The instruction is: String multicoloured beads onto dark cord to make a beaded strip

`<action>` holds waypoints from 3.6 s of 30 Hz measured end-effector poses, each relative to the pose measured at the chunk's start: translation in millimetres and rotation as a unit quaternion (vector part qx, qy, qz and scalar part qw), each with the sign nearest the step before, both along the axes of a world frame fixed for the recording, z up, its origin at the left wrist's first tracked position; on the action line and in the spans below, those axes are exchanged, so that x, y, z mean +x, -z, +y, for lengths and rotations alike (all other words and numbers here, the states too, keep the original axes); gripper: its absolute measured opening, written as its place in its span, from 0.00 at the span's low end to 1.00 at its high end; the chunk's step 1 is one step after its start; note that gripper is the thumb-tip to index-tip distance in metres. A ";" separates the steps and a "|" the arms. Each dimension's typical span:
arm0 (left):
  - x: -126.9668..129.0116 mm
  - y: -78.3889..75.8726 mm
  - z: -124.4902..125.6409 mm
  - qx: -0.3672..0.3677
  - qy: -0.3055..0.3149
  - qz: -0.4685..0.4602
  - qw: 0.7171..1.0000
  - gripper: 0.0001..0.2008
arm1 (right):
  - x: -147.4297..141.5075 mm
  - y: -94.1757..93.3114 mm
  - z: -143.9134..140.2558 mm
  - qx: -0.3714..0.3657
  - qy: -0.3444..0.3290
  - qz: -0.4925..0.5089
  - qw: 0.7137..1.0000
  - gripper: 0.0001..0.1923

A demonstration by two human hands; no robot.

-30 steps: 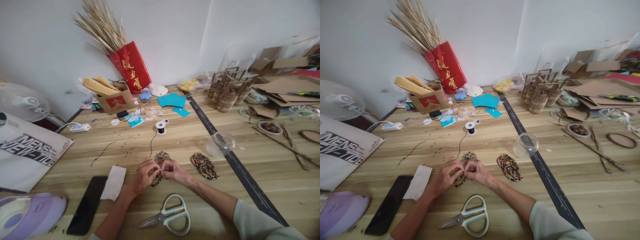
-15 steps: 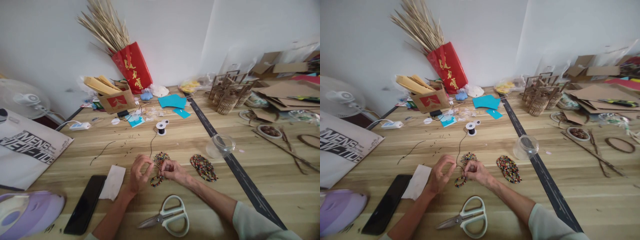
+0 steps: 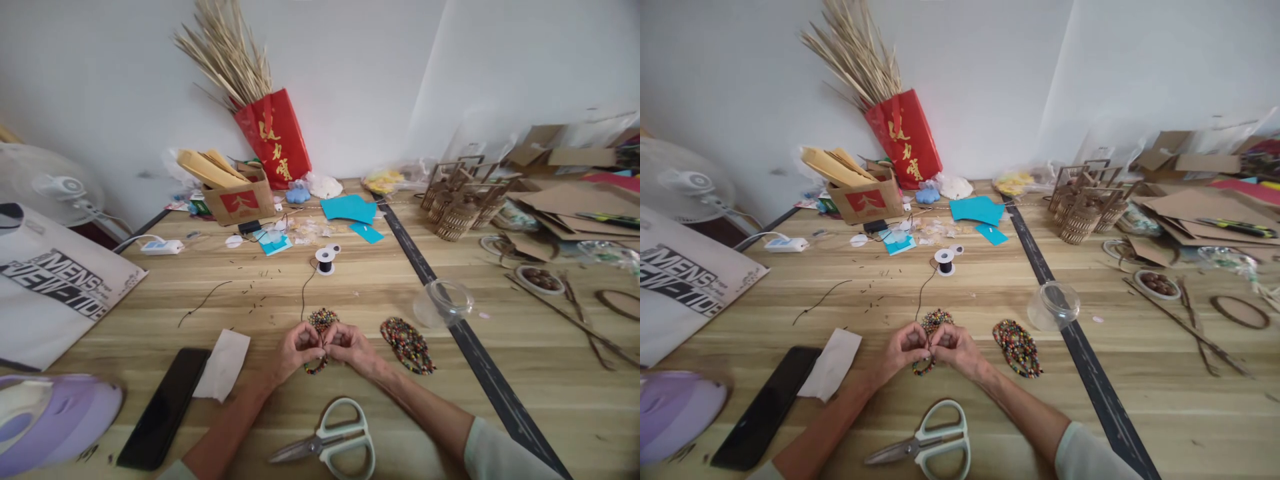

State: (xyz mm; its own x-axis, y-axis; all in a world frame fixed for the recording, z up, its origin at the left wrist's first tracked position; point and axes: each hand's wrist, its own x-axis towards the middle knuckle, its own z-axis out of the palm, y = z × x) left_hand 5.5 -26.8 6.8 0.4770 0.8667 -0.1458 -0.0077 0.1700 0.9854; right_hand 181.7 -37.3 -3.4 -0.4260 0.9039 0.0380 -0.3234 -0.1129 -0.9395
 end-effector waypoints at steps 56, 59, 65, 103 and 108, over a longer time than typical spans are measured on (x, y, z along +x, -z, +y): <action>-3.7 -2.2 -0.3 -0.034 0.013 0.002 0.999 0.15 | -3.6 0.7 -15.1 0.222 0.111 -0.191 0.950 0.11; -2.1 -3.3 -0.7 -0.043 0.017 -0.011 0.999 0.16 | -3.4 2.4 -15.3 0.218 0.111 -0.193 0.950 0.12; -1.9 -6.1 -1.7 -0.049 0.023 -0.020 0.998 0.16 | -3.6 3.1 -15.4 0.228 0.107 -0.183 0.950 0.12; -0.2 -3.2 -1.6 -0.050 -0.046 0.003 0.998 0.16 | -1.1 5.1 -14.8 0.209 0.146 -0.236 0.938 0.07; -0.2 -1.2 -1.9 -0.052 -0.057 -0.001 0.997 0.15 | -1.6 4.1 -13.6 0.187 0.159 -0.241 0.939 0.08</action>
